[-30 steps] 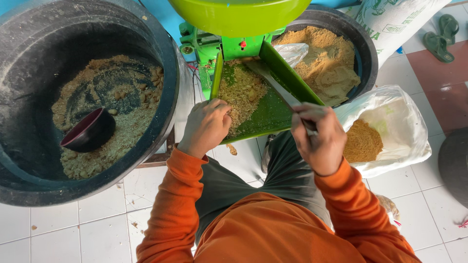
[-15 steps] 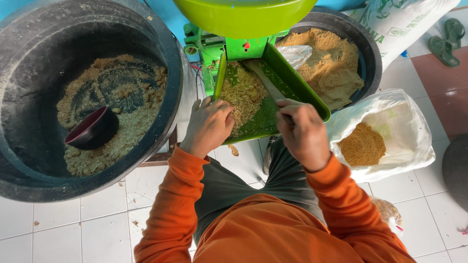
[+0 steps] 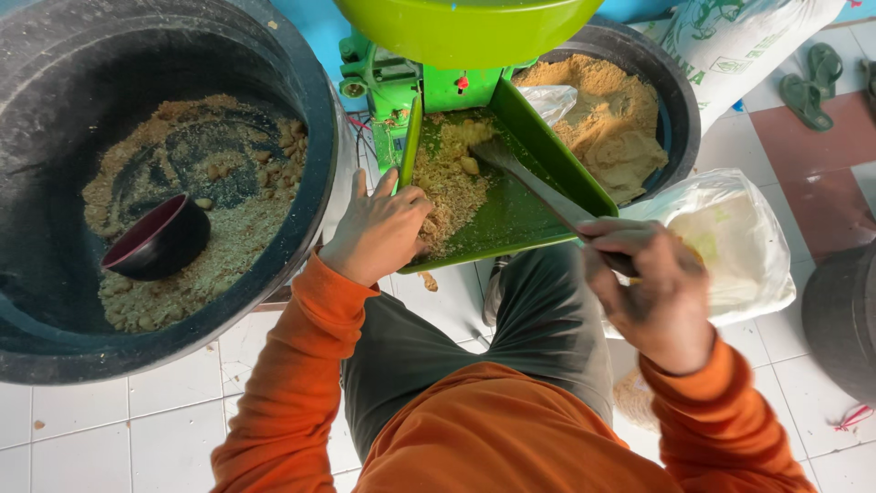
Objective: The person feeds whole peanuts from a green tray into a motorized grinding machine, using a wooden scoop to push nuts toward the hopper, and the ground powder collects in a large black basin below. The person then scoops the finished peanut powder from the basin with a red bowl.
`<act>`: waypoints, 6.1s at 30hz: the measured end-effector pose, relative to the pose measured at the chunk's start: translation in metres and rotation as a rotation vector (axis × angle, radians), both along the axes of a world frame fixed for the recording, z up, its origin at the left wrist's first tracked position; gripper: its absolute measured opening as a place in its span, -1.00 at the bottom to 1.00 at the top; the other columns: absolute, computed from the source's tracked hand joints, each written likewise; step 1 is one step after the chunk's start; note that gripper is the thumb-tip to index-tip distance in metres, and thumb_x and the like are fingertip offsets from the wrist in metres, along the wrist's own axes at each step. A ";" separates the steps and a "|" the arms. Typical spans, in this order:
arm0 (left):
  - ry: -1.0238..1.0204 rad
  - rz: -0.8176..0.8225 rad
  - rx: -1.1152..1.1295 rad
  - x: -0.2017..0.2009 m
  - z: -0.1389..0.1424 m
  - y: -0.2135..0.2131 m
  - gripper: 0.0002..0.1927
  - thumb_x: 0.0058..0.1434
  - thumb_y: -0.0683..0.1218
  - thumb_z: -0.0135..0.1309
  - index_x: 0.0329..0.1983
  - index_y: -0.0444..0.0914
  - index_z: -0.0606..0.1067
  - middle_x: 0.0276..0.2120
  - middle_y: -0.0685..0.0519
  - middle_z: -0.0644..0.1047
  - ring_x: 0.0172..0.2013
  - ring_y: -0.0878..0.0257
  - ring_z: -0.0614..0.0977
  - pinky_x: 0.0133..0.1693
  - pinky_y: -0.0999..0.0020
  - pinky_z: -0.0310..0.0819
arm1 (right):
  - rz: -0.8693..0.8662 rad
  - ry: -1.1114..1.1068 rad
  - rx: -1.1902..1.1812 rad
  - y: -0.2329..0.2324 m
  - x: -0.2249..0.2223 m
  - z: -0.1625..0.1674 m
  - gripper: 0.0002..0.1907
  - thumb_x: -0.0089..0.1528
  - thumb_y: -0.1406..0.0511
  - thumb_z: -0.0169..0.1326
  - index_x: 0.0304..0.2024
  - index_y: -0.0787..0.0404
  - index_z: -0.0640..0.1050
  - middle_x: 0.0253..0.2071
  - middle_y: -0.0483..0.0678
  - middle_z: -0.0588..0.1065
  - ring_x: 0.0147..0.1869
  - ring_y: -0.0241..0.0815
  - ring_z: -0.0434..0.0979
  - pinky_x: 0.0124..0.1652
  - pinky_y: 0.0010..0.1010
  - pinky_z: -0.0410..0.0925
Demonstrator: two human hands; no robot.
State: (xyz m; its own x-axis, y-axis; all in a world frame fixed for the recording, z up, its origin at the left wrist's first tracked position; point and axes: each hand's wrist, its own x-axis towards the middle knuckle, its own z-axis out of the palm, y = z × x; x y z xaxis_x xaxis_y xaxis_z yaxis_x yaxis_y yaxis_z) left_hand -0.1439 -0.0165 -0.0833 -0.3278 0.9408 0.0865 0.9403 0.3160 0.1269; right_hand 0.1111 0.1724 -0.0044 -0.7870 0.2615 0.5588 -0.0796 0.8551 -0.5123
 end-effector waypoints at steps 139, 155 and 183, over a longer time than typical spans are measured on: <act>0.087 0.061 0.229 0.003 -0.031 0.022 -0.79 0.22 -0.16 -0.03 -0.26 -0.26 0.64 0.05 -0.08 0.57 0.46 -0.13 0.16 0.33 -0.58 -0.23 | 0.003 0.073 0.051 -0.022 -0.038 -0.028 -0.79 0.28 0.54 0.21 -0.11 0.35 0.44 -0.01 0.11 0.60 -0.08 -0.08 0.67 -0.12 -0.39 0.51; 0.092 0.078 0.207 0.001 -0.038 0.023 -0.77 0.21 -0.17 -0.04 -0.21 -0.30 0.62 0.01 -0.13 0.58 0.45 -0.13 0.14 0.30 -0.58 -0.20 | -0.088 0.175 0.079 -0.021 -0.024 -0.028 -0.81 0.33 0.54 0.18 -0.12 0.36 0.41 -0.03 0.09 0.59 -0.03 -0.10 0.68 -0.07 -0.41 0.53; -0.472 0.187 0.721 0.003 -0.022 -0.018 -0.72 0.34 -0.32 0.02 0.10 -0.34 0.52 0.15 -0.10 0.57 -0.23 -0.02 0.70 -0.21 0.23 0.58 | 0.244 -0.170 -0.109 -0.008 0.030 0.054 -0.76 0.17 0.47 0.20 -0.17 0.28 0.42 -0.12 0.11 0.62 -0.26 -0.28 0.63 -0.34 -0.54 0.48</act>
